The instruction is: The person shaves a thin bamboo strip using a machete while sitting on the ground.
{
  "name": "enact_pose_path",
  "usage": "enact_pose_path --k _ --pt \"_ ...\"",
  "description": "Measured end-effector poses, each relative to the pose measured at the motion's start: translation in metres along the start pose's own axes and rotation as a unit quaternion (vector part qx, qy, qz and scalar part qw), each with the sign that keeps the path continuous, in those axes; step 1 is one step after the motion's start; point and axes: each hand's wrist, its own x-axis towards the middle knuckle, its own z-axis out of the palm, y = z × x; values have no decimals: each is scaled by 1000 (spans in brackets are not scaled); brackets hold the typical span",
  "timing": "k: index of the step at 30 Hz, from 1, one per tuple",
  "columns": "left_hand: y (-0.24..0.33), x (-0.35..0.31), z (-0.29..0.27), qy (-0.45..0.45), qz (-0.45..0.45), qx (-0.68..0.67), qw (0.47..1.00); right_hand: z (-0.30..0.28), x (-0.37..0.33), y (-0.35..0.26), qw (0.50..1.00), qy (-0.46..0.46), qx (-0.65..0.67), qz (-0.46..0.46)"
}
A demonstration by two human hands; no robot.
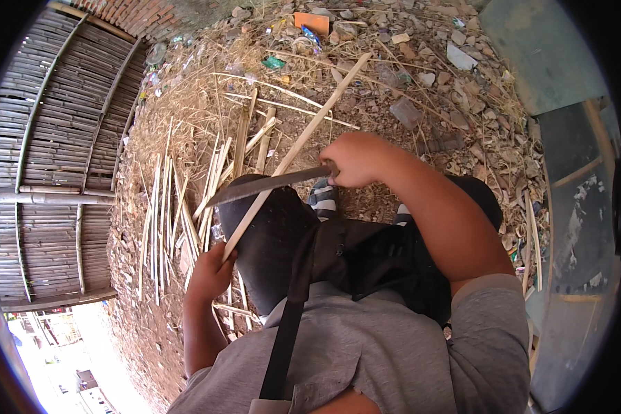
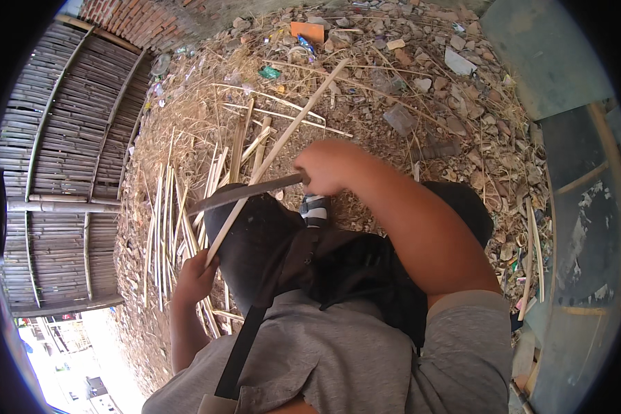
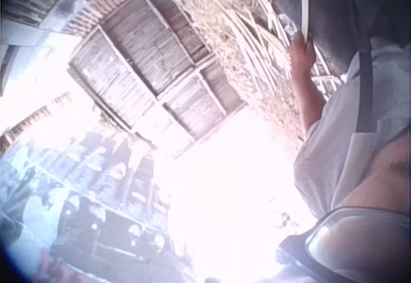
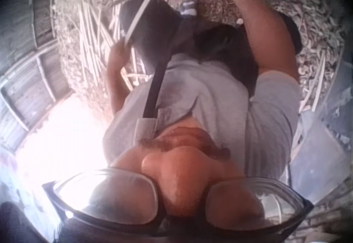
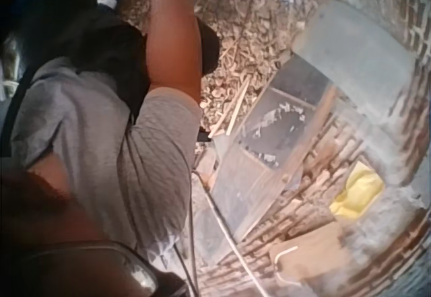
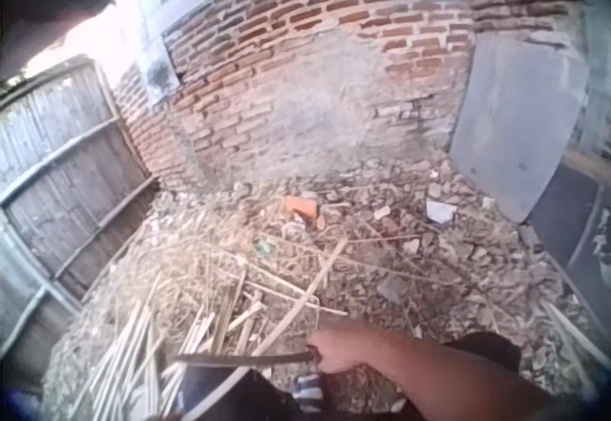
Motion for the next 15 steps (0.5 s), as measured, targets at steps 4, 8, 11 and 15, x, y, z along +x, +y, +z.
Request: enact_pose_path --k 4,8,11,15 --pt "-5 5 -1 -20 21 -35 999 -5 0 64 967 170 128 139" --pt "-11 9 -11 -54 14 -44 997 -15 -5 60 968 128 133 173" --pt "-1 7 -13 -71 -2 -53 996 -4 1 20 992 22 85 92" --pt "-20 7 1 -53 6 -85 995 -6 -4 17 998 18 40 36"
